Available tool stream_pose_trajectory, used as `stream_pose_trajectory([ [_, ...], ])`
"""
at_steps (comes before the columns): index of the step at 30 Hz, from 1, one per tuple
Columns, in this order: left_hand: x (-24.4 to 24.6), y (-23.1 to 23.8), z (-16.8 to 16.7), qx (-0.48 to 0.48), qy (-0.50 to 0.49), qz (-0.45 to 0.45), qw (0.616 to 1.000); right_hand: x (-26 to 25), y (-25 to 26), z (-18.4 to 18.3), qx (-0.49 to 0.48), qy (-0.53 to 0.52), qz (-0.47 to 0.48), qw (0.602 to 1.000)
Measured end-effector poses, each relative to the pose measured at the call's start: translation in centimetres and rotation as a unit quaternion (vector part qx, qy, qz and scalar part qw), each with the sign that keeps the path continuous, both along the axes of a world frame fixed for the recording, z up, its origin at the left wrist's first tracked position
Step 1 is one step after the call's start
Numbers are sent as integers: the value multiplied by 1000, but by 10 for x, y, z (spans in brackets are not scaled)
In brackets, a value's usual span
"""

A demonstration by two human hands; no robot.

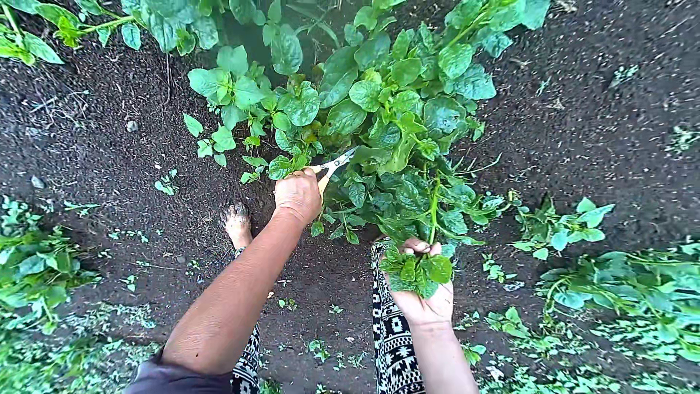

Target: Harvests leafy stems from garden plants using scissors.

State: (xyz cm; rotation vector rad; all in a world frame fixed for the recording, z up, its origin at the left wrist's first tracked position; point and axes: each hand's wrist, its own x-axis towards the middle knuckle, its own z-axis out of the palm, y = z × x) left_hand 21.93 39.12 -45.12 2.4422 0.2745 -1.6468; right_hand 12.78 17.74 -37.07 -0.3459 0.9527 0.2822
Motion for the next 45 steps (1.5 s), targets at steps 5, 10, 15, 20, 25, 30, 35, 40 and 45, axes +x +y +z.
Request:
stream_pose_trajectory([
  [5,-2,0,2,-9,7,-13,1000,0,2,0,-16,6,18,1000],
  [10,-3,-2,5,-3,-11,-2,1000,3,1,2,-20,18,22,999],
  [15,6,-18,2,11,3,-10,1000,4,-3,3,-19,11,16,1000],
  [20,7,-24,3,8,35,36,999,2,-6,3,-12,19,11,1000],
  [25,-19,-18,-7,-68,90,155,981,2,-6,4,-31,46,19,998],
  [30,-47,-13,-23,-149,106,324,928,-1,-7,3,-15,45,12,999],
  [35,-49,-1,-6,-145,106,244,953,-1,-5,2,-28,66,15,997],
  [40,-36,6,22,-160,117,-33,980,2,-4,-1,-80,92,11,992],
  [45,-41,17,28,-249,223,181,925,0,-3,-1,-94,98,-4,991],
])
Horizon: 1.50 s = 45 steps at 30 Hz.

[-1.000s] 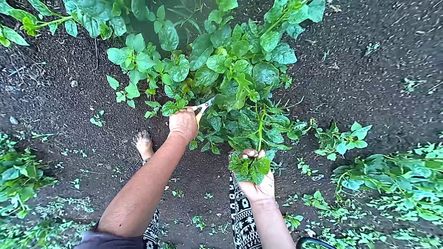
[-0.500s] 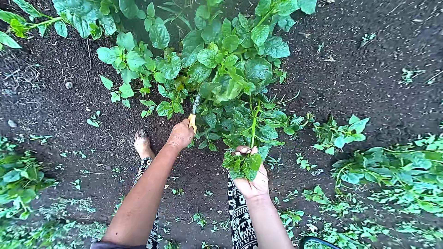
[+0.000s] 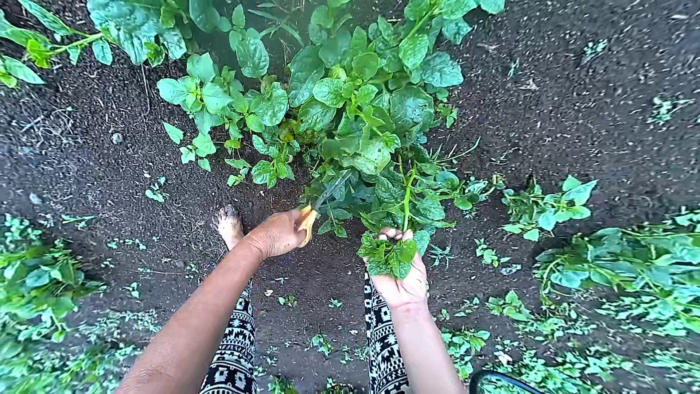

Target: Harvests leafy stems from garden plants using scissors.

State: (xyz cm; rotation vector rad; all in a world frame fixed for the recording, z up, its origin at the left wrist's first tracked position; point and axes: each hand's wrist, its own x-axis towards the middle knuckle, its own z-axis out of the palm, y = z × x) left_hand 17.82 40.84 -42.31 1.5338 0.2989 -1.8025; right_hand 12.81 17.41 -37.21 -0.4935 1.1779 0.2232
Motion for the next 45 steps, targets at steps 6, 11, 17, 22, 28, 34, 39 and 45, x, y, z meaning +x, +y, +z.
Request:
stream_pose_trajectory([
  [6,-42,-34,-8,-217,255,442,832,-9,-3,-3,-2,-22,-6,1000],
  [11,-46,-58,-24,-259,283,458,802,-15,-13,-3,1,-39,-25,999],
  [17,-39,-68,-12,-90,131,438,885,-15,-16,3,17,-21,-45,999],
  [22,-32,-61,-5,77,-11,185,980,-14,-18,4,29,-21,-49,998],
  [28,-5,-58,-1,129,-37,9,991,-11,-22,6,33,-8,-48,998],
  [34,12,-61,-6,160,-57,-9,985,-10,-24,7,42,-17,-53,998],
  [39,11,-48,2,159,-73,-39,984,-8,-26,7,36,-12,-45,998],
  [45,18,-42,-7,172,-82,-59,980,-9,-21,7,43,-7,-47,998],
])
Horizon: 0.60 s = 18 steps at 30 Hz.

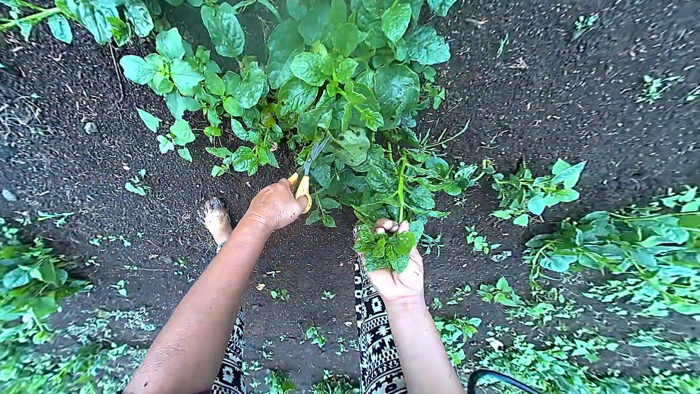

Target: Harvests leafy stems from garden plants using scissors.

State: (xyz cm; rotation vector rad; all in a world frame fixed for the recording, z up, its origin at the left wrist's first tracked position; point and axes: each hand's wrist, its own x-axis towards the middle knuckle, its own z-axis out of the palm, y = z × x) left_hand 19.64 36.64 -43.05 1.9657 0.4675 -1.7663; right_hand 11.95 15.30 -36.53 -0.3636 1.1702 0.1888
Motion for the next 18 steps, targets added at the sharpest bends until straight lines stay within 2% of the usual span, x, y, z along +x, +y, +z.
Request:
stream_pose_trajectory([
  [7,12,-1,-13,-34,-6,-11,999,-2,4,-1,-11,4,7,1000],
  [10,-8,10,-8,-45,-45,8,998,-2,6,-1,-24,20,15,999],
  [13,-49,43,7,-72,-28,51,996,-1,6,-1,-42,26,25,998],
  [16,-121,93,44,-76,-42,180,980,-1,7,-2,-47,31,30,998],
  [18,-169,121,75,-32,-58,359,931,-3,9,-2,-41,27,28,998],
])
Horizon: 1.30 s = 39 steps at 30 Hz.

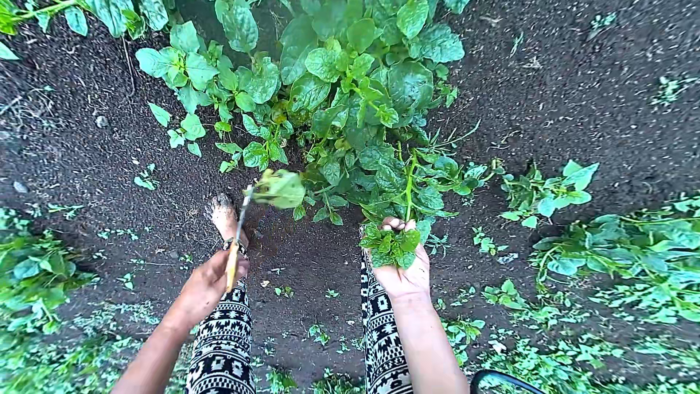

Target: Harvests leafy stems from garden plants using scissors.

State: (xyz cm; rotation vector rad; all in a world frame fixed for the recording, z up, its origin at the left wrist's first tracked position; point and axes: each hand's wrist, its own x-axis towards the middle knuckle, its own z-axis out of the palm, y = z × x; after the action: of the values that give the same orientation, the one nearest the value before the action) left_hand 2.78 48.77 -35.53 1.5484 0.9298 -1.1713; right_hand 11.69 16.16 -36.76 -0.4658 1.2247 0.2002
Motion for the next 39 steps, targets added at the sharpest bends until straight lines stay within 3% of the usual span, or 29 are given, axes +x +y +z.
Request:
stream_pose_trajectory([
  [1,-20,11,11,28,12,124,992,0,1,0,1,-2,0,1000],
  [3,-39,25,23,81,54,364,926,0,3,0,-6,-1,7,1000],
  [4,-39,28,26,95,87,419,899,1,4,0,-8,-1,12,1000],
  [5,-36,27,28,100,112,418,896,1,4,0,-8,-2,16,1000],
  [9,12,-6,20,-16,90,201,975,2,7,-1,-16,-2,25,1000],
  [11,57,-31,0,-102,80,147,981,0,7,-3,-17,-9,32,999],
  [14,112,-63,-42,-169,104,152,968,-3,5,-7,-6,-26,43,999],
  [17,142,-84,-73,-131,98,118,979,-5,5,-8,-6,-32,50,998],
  [20,176,-86,-86,-25,103,-51,993,-5,7,-8,-7,-26,52,998],
  [23,216,-83,-86,-1,90,-190,978,-6,8,-8,0,-28,51,998],
  [27,262,-73,-83,0,16,-165,986,-4,12,-8,-14,-19,55,998],
  [30,279,-63,-80,37,4,-236,971,-3,12,-9,-10,-27,56,998],
  [33,267,-50,-71,25,10,-291,956,-1,12,-8,-1,-19,46,999],
  [35,252,-45,-63,-35,9,-306,951,1,14,-8,-7,-15,54,998],
  [39,246,-65,-68,-50,70,-350,933,5,15,-4,-7,-5,43,999],
])
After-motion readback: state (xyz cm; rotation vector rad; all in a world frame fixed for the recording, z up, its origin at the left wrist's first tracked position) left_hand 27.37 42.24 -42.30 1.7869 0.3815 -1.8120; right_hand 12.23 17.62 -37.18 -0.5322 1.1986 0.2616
